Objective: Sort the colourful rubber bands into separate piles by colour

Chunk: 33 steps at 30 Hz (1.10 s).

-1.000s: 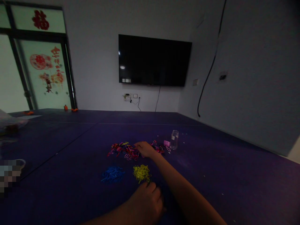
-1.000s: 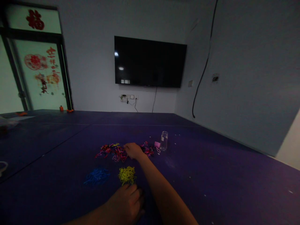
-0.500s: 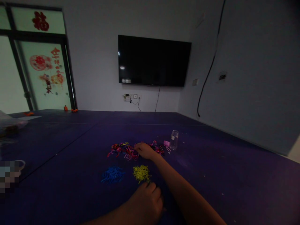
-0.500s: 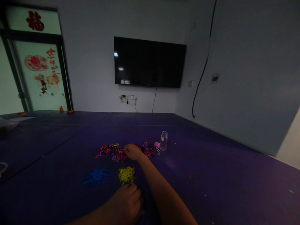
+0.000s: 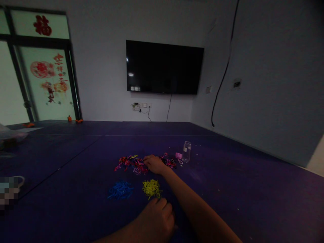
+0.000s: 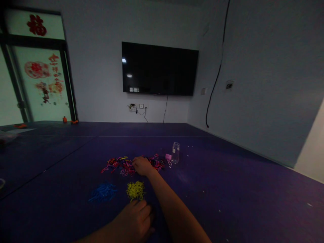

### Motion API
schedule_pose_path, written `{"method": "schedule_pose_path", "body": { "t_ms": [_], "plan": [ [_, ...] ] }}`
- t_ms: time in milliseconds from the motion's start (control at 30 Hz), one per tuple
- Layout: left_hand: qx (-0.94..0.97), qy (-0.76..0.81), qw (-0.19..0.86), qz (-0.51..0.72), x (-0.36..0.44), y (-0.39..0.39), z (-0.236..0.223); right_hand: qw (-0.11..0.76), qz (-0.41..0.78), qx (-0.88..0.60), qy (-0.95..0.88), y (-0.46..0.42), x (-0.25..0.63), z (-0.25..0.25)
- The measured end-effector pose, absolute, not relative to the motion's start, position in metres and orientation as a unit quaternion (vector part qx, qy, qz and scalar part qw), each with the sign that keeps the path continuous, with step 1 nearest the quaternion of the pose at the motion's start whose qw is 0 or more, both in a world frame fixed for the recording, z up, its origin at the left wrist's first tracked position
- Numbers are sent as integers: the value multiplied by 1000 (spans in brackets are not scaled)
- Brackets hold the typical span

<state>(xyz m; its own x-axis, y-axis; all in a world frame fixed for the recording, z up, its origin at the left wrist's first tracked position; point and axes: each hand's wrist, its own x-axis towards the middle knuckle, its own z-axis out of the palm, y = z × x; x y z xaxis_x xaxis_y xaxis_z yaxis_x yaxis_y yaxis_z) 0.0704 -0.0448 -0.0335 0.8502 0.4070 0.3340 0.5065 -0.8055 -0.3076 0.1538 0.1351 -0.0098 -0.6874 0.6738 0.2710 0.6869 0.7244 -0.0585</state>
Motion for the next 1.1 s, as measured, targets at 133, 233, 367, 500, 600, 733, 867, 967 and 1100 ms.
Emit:
{"method": "schedule_pose_path", "body": {
  "t_ms": [133, 233, 367, 500, 600, 733, 867, 967, 1100],
  "plan": [
    [-942, -244, 196, -123, 70, -45, -34, 129, -51, -376, -916, 133, 153, -9],
    [-942, -247, 192, -119, 70, -46, -33, 139, -41, -381, -913, 134, 154, -12],
    [-944, -247, 190, -106, 69, -47, -32, 232, 48, -393, -889, 142, 157, -14],
    [-945, -247, 190, -103, 70, -46, -33, 292, 89, -433, -848, 158, 165, -11],
    [-943, -248, 193, -107, 71, -44, -35, 321, 108, -475, -812, 167, 175, -9],
    [-944, -245, 191, -109, 70, -44, -35, 358, 134, -510, -771, 171, 186, -10],
    [-943, -244, 192, -119, 69, -45, -34, 379, 150, -528, -745, 170, 192, -11],
    [-942, -243, 195, -123, 70, -45, -36, 386, 157, -538, -733, 169, 193, -11],
    [-944, -245, 192, -109, 70, -46, -34, 379, 163, -531, -740, 163, 191, -5]
  ]
}}
